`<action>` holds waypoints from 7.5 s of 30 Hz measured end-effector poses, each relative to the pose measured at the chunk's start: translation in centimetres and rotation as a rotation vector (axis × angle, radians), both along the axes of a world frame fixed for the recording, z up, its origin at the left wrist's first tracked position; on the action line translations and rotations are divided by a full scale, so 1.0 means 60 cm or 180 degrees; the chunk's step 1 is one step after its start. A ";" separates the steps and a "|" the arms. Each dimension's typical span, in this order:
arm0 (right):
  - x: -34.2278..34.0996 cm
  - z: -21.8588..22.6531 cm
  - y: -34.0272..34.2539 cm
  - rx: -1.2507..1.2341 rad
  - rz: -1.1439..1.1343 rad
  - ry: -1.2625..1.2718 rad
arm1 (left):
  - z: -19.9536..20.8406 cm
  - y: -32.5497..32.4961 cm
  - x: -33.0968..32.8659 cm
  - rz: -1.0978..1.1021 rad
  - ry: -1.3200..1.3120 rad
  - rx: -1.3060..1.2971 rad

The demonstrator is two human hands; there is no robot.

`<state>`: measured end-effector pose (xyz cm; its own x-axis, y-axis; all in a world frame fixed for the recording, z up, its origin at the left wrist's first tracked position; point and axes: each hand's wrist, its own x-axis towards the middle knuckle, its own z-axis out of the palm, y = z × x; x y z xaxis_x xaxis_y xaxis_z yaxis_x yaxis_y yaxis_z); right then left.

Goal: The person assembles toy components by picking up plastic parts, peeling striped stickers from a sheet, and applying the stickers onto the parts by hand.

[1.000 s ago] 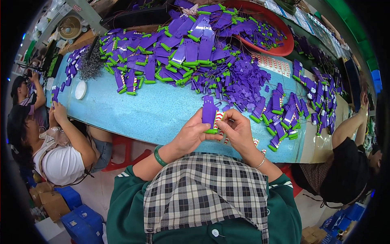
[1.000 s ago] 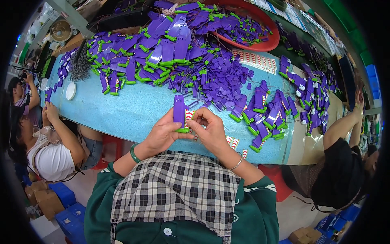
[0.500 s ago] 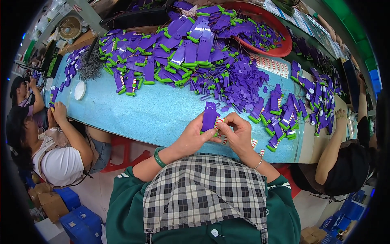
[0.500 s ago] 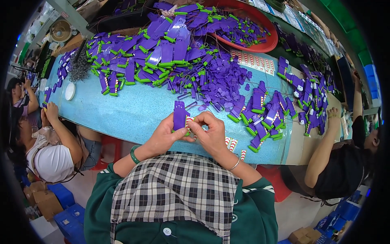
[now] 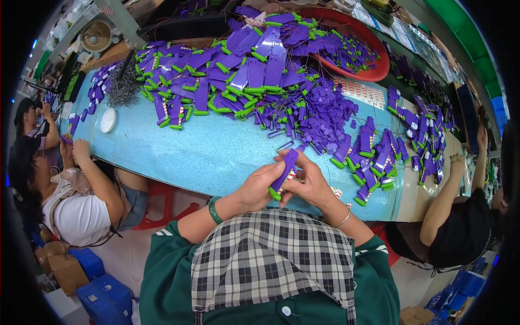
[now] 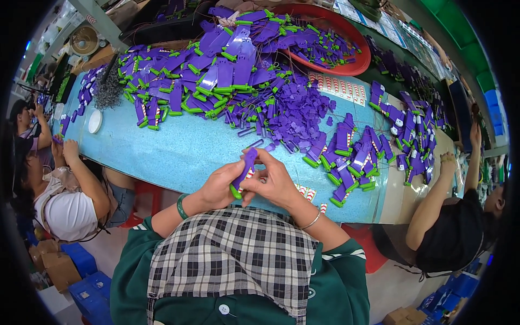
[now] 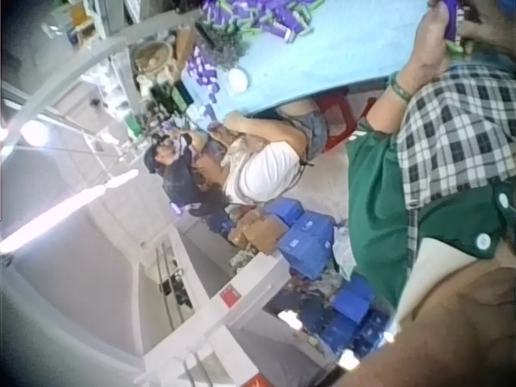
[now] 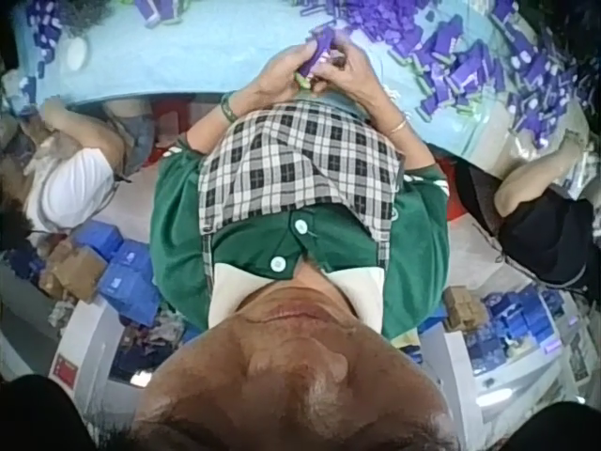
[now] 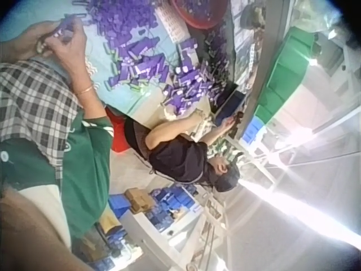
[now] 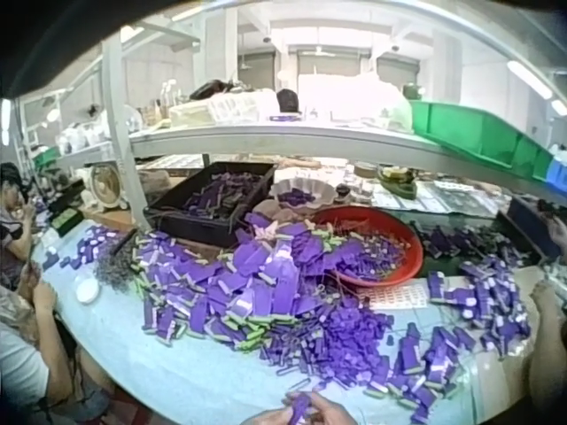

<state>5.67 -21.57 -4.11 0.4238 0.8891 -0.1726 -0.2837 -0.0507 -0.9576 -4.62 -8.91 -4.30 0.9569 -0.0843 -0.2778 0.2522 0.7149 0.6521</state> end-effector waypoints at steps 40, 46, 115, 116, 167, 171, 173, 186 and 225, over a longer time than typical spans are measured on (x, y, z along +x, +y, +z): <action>0.006 0.032 -0.033 -0.0559 0.0255 0.1379 | 0.024 0.028 0.002 0.1416 -0.4153 0.5689; 0.017 0.013 -0.087 0.0040 0.0534 0.0674 | 0.007 0.025 0.011 0.1315 -0.3489 0.5423; 0.002 0.000 -0.064 0.0200 -0.0800 0.0056 | -0.008 -0.006 0.018 0.0345 0.0049 0.1272; 0.004 -0.002 -0.066 0.0267 -0.0577 -0.0364 | -0.016 0.005 0.018 0.0274 -0.0279 0.1095; 0.059 0.058 -0.035 -0.0746 -0.0025 -0.3692 | -0.001 0.001 0.035 -0.0187 -0.1101 0.4421; 0.052 0.056 -0.031 -0.0628 -0.0373 -0.3491 | -0.002 0.004 0.039 -0.0281 -0.1004 0.4654; 0.054 0.051 -0.034 -0.0514 -0.0226 -0.3347 | -0.005 -0.002 0.036 -0.0135 -0.1252 0.4700; 0.039 0.038 -0.038 -0.0159 -0.0495 -0.2996 | -0.002 -0.017 0.041 -0.0126 -0.1198 0.3939; 0.042 0.025 -0.044 0.0149 -0.1008 -0.3649 | -0.002 -0.024 0.044 -0.0612 -0.0188 0.1327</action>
